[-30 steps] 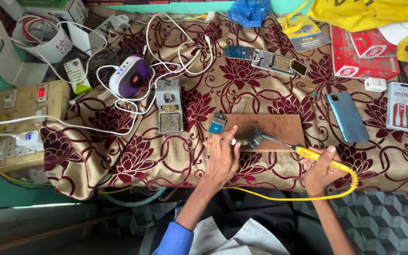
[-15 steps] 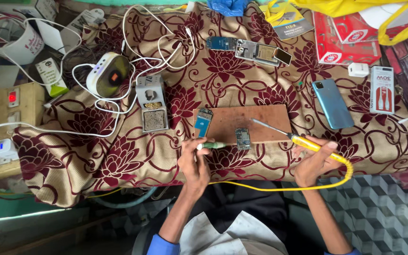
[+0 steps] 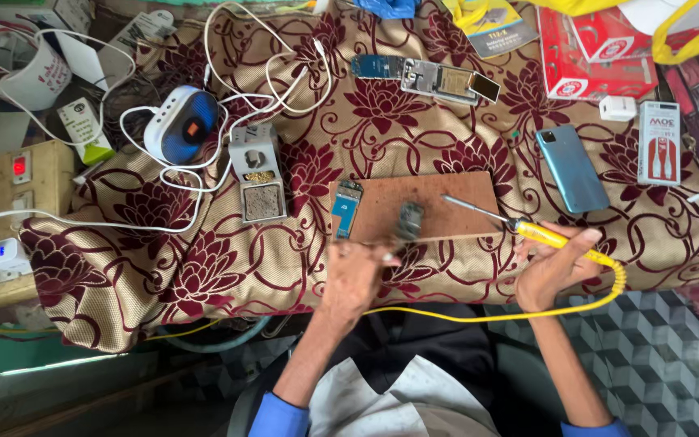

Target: The person uses a soldering iron and solder to work on a small circuit board placed on a wooden block. They repeatedly apply solder to different points on the board while holding it steady with their other hand. The person briefly moves a smartphone aside and later picks up a second circuit board to continue soldering.

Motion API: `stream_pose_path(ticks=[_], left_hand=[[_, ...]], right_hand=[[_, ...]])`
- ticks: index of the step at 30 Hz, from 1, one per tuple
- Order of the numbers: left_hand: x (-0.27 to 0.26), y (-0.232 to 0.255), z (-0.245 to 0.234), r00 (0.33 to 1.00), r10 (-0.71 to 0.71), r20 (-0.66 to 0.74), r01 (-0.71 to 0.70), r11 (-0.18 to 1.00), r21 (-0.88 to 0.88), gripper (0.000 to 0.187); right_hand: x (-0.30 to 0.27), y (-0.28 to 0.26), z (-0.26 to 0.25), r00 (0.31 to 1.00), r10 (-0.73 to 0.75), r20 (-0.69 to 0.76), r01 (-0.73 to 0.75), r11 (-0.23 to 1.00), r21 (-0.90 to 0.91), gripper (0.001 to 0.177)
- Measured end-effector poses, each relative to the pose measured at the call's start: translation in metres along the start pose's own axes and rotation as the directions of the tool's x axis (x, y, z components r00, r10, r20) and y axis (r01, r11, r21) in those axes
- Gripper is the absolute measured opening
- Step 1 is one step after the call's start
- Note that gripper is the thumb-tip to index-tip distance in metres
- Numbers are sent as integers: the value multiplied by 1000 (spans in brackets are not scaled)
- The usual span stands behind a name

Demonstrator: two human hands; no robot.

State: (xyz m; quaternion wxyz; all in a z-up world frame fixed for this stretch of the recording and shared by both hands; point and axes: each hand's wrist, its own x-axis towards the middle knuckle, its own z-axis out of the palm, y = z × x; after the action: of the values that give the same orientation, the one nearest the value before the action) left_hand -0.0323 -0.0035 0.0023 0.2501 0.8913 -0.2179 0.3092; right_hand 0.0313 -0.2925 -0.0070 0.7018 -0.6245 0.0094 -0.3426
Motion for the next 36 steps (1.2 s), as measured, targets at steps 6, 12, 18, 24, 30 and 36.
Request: stream_pose_path(ticks=[6, 12, 18, 24, 30, 36], left_hand=[[1, -10, -17, 937, -127, -325, 123, 992, -32, 48], [12, -7, -6, 920, -199, -337, 201, 979, -30, 39], [9, -5, -3, 965, -136, -225, 140, 990, 2, 44], [8, -9, -3, 967, -147, -209, 118, 982, -147, 41], [6, -10, -5, 963, -176, -204, 156, 982, -110, 49], [2, -12, 13, 923, -205, -325, 184, 979, -92, 46]], right_hand=[[0, -6, 4, 1000, 14, 9, -14, 1000, 28, 71], [-11, -2, 11, 994, -32, 100, 32, 999, 2, 74], [-3, 7, 23, 986, -34, 165, 37, 999, -12, 65], [-6, 10, 34, 979, 61, 194, -50, 997, -56, 51], [-16, 4, 29, 969, 15, 248, -3, 999, -49, 42], [-21, -2, 19, 970, -24, 243, 43, 997, -70, 45]])
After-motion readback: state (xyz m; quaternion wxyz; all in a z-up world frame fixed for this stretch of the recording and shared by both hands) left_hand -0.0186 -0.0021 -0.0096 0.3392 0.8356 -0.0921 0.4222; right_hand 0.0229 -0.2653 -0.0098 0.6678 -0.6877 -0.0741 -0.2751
